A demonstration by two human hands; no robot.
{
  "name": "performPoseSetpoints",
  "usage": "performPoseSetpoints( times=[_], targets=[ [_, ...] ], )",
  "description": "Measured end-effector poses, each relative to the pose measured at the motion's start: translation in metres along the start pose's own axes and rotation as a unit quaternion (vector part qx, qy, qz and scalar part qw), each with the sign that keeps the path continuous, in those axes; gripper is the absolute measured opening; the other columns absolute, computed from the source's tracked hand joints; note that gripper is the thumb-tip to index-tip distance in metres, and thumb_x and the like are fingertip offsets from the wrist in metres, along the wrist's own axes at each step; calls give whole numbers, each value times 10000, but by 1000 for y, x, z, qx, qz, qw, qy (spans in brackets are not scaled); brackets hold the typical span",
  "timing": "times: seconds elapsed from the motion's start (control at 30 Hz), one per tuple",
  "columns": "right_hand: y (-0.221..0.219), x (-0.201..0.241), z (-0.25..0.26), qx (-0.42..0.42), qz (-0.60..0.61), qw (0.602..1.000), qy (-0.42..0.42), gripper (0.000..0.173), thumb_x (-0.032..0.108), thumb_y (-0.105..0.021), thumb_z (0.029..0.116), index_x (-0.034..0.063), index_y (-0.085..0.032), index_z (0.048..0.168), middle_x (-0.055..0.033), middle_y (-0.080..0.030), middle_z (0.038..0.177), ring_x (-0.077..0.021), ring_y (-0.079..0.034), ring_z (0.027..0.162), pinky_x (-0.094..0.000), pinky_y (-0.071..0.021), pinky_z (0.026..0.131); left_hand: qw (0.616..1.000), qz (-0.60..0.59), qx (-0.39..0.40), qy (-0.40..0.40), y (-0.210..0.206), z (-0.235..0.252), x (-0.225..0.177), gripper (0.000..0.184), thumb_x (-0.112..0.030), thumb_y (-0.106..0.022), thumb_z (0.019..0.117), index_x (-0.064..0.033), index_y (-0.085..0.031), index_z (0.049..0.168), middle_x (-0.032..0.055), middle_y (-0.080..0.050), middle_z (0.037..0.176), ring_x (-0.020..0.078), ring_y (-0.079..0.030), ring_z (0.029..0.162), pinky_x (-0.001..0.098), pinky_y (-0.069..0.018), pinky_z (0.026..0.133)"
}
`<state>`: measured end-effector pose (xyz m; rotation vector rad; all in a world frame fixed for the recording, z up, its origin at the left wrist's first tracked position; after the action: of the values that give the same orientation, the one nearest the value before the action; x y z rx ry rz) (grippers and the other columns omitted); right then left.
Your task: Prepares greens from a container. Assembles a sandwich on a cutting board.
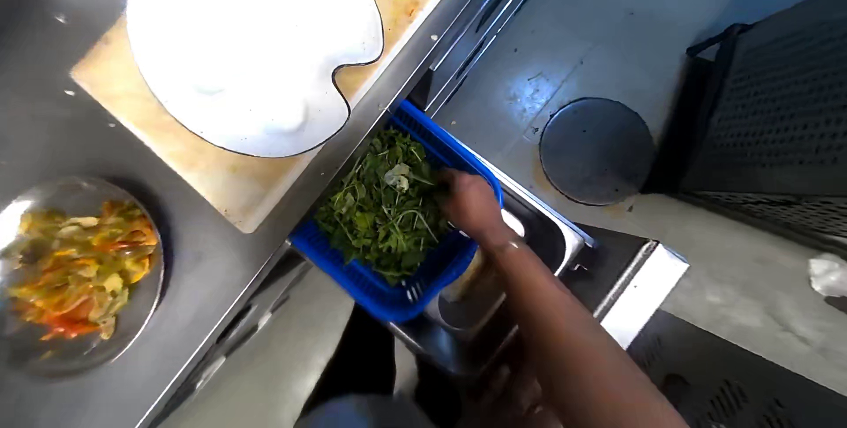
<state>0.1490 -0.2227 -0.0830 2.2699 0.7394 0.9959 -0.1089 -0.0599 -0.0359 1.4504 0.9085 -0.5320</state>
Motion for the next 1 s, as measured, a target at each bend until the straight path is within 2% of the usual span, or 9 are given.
performPoseSetpoints(
  times=[0.13,0.23,0.37,0.47,0.57,0.63,0.77,0.9,1.0],
  targets=[
    [30,-23,-65,-102,284,951,67,132,96,-657,949,138,-707,1063,-32,-697,835,-159,-636,624,-344,-550,531,961,-72,-216,159,107,-4,70,211,-178,-611,953,-174,-753,1110,71,-697,1245,271,-610,1233,471,-486,1055],
    [14,-28,-75,-55,433,899,33,138,76,-680,939,125,-703,1066,-44,-699,864,-147,-649,669,-304,-572,576,913,-46,-321,247,188,11,130,287,-224,-597,969,-87,-685,1205,151,-621,1305,299,-601,1220,497,-536,978],
    [0,-13,-70,-17,543,840,-10,129,107,-674,940,134,-717,1059,-42,-667,832,-107,-589,641,-254,-508,558,924,-164,-125,323,217,56,162,582,-316,-649,991,-103,-472,1503,132,-551,1456,291,-514,1354,544,-428,1119],
    [0,-17,-66,-56,510,857,-51,180,182,-635,1005,137,-740,1144,-45,-702,881,-114,-613,657,-273,-525,574,850,-328,-42,410,219,71,185,443,-238,-614,1031,-64,-543,1433,155,-622,1361,258,-605,1249,501,-481,1071],
    [-7,-31,-65,-96,444,885,-108,189,264,-592,1038,149,-707,1135,-53,-677,859,-152,-605,645,-343,-534,582,775,-429,-101,454,216,63,207,385,-289,-540,1064,-69,-551,1380,120,-684,1209,246,-641,1119,489,-507,979],
    [-12,-34,-66,-87,379,912,-133,195,234,-578,1044,126,-720,1123,-79,-678,835,-189,-597,624,-394,-513,559,745,-457,-137,466,216,53,212,416,-272,-547,1053,-79,-520,1421,137,-631,1298,276,-614,1185,514,-515,996],
    [-19,-37,-68,-60,309,937,-150,205,233,-590,1039,119,-736,1126,-74,-716,874,-206,-661,713,-461,-557,659,731,-443,-139,501,220,37,203,409,-227,-608,1004,-87,-572,1386,147,-645,1293,303,-601,1205,532,-488,1014],
    [-24,-27,-80,-97,160,972,-141,218,246,-656,978,147,-766,1138,-151,-611,1305,-333,-611,1166,-570,-541,925,739,-436,-107,502,204,35,196,397,-181,-582,1032,-88,-539,1416,122,-673,1250,238,-659,1132,453,-547,964],
    [-21,-22,-89,-193,74,969,-136,192,221,-645,960,131,-789,1050,-141,-686,1110,-359,-642,1040,-598,-519,857,799,-281,-84,524,196,31,190,393,-210,-564,1048,-61,-536,1410,139,-690,1155,231,-682,1038,448,-557,934]
  ],
)
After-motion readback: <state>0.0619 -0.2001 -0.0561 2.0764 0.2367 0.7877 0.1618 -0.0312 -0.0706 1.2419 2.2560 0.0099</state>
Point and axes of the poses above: each hand's wrist, its own z-axis towards the middle knuckle, its own y-axis out of the back of the hand, x = y × z, the point moved 4 cm from there along z, towards the middle knuckle
